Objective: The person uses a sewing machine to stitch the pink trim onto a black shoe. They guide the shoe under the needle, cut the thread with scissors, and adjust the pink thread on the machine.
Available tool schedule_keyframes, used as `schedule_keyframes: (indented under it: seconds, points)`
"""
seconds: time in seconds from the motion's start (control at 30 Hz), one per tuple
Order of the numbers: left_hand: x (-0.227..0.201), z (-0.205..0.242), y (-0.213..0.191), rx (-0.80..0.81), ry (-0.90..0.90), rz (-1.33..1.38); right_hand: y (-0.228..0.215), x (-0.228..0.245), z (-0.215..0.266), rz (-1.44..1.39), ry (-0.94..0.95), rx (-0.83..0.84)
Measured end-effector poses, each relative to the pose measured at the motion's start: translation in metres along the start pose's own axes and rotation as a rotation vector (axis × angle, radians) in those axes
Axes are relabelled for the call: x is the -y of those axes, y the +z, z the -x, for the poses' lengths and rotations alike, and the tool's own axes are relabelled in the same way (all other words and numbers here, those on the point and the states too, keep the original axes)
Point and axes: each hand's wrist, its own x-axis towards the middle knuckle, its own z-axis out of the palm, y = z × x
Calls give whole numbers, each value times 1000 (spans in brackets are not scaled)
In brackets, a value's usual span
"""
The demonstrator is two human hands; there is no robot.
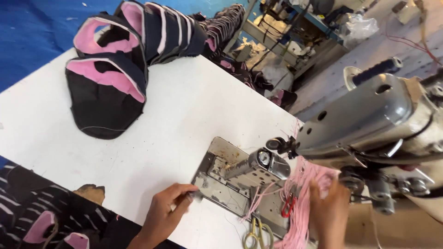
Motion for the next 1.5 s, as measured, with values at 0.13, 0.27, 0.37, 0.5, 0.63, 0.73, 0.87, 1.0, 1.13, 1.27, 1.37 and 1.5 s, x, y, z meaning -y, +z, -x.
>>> schedule_keyframes:
  seconds: [0.13, 0.27, 0.37, 0.5, 0.63, 0.73, 0.87, 1.0, 1.13, 1.27, 1.37, 1.5]
  points:
    - [-9, -24, 6, -5, 63, 296, 8, 89, 90, -644, 433, -19]
    - [-57, -77, 21, 58, 8, 466, 94, 81, 172, -552, 109, -154]
    - [-79, -118, 39, 96, 205, 537, 92, 92, 180, -468, 128, -112]
    - [-121, -138, 48, 217, 70, 507, 52, 115, 166, -359, 56, -26]
    - [-115, -150, 38, 299, -108, 319, 55, 116, 164, -331, 60, -59]
    - [-112, -153, 30, 379, -34, 209, 49, 123, 167, -306, 97, -51]
    - [-121, -159, 27, 419, -8, 123, 62, 115, 173, -353, 134, -30]
    - [-128, -166, 24, 231, 51, 174, 58, 117, 169, -350, 161, -10]
    - [-120, -160, 43, 211, 152, 167, 57, 118, 169, -324, 169, 13]
    - [-132, -158, 41, 337, 68, -65, 52, 119, 165, -330, 163, 24]
    - [-127, -170, 40, 393, 184, -164, 45, 120, 168, -324, 164, 15]
    - [-124, -186, 40, 536, 241, -150, 57, 118, 168, -382, 175, -41]
